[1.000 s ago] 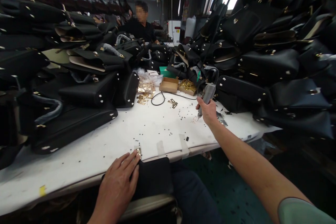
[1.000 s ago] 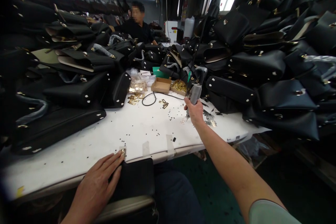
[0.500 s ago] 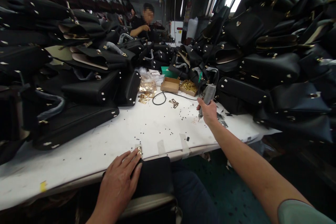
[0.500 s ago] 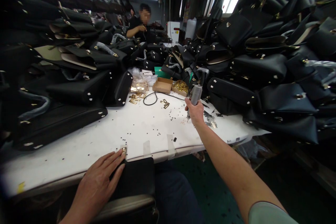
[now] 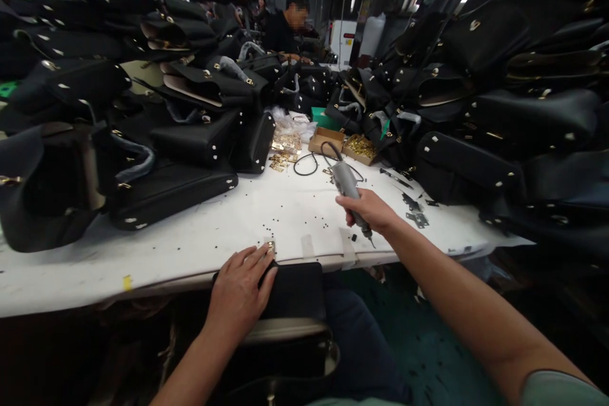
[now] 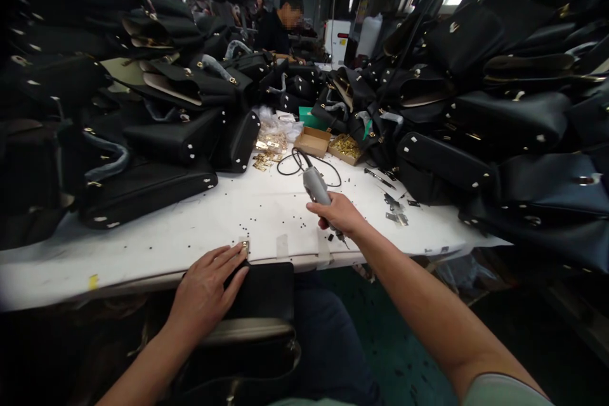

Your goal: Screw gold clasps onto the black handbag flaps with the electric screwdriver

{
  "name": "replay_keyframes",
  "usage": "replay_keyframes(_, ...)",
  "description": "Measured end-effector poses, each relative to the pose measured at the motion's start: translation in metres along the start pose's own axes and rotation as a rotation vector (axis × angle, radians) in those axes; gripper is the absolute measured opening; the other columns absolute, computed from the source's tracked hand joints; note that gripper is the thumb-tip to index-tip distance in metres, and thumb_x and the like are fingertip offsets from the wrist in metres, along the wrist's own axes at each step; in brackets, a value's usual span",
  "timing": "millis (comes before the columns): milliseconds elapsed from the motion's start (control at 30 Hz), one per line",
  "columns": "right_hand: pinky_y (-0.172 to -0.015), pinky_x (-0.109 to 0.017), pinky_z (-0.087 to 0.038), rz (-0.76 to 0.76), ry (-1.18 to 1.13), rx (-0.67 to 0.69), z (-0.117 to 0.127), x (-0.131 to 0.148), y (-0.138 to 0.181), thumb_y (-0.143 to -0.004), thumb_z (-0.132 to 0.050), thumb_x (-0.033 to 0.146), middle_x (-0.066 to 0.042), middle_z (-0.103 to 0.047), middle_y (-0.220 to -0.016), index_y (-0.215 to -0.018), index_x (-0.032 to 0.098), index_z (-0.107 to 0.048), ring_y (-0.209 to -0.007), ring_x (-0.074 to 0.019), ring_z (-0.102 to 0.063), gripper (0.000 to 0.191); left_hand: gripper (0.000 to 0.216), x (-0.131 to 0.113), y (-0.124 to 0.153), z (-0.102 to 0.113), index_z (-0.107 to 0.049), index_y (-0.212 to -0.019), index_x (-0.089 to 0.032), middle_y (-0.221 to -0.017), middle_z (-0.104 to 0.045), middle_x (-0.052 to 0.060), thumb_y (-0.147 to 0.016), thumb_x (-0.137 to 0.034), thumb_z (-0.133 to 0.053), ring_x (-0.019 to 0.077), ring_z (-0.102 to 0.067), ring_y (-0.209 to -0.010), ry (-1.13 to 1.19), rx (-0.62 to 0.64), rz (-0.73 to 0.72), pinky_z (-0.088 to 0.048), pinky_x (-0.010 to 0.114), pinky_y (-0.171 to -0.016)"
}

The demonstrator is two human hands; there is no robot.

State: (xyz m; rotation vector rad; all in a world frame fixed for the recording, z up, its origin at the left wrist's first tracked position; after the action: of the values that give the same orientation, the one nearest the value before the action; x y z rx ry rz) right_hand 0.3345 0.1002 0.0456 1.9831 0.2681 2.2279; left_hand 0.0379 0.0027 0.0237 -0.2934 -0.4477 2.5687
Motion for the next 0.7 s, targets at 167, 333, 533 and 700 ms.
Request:
replay_keyframes(167,-0.042,-0.025,-0.040,-0.016,0.295,-0.104,-0.006,-0.018,0.021,-0.075,-0.077,0.046,0.001,-0.060,-0.054,-0.086,0.019,-0.061,-0.046,-0.0161,-0.057,0.034,0.033,0.001,0.001,0.000,-0.069,-0.123,-0.023,-0.131,-0.068,0.007,-0.096,-0.035,-0.054,0.0304,-0.061,-0.119,0.054,-0.019,0.014,-0.052,0.050,-0.102)
replay_keyframes(333,-0.047,-0.025,-0.042,0.119,0.283,-0.432,0.005,-0.017,0.031,-0.073,-0.078,0.051,0.001,-0.063,-0.061,-0.087,0.019,-0.063,-0.056,-0.0175,-0.061,0.037,0.033,0.001,0.001,0.000,-0.070,-0.122,-0.023,-0.130,-0.068,0.006,-0.096,-0.036,-0.053,0.0311,-0.062,-0.118,0.064,-0.027,0.025,-0.052,0.052,-0.100)
replay_keyframes(533,-0.049,-0.024,-0.048,0.352,-0.228,-0.606,0.026,0.012,0.032,-0.074,-0.080,0.050,0.004,-0.059,-0.060,-0.094,0.020,-0.060,-0.050,-0.0126,-0.056,0.042,0.034,0.002,0.003,-0.002,-0.069,-0.124,-0.023,-0.132,-0.067,0.005,-0.097,-0.036,-0.054,0.0313,-0.060,-0.119,0.048,-0.009,0.029,-0.051,0.051,-0.101)
replay_keyframes(700,-0.048,-0.023,-0.051,0.205,-0.394,-0.252,0.016,0.019,0.033,-0.072,-0.082,0.047,0.004,-0.058,-0.065,-0.087,0.019,-0.058,-0.049,-0.0094,-0.052,0.040,0.034,0.002,0.002,-0.003,-0.069,-0.123,-0.022,-0.132,-0.067,0.004,-0.097,-0.037,-0.054,0.0313,-0.059,-0.121,0.043,-0.007,0.033,-0.050,0.050,-0.101)
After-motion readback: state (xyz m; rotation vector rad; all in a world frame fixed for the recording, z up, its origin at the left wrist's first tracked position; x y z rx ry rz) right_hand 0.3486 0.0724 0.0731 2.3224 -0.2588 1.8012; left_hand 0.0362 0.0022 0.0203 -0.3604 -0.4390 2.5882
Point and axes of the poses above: each hand's wrist, its own y-axis away from the middle knuckle, its own z-axis out of the back of the hand, x = y × z, the point moved 6 cm from there along -y, towards the middle knuckle
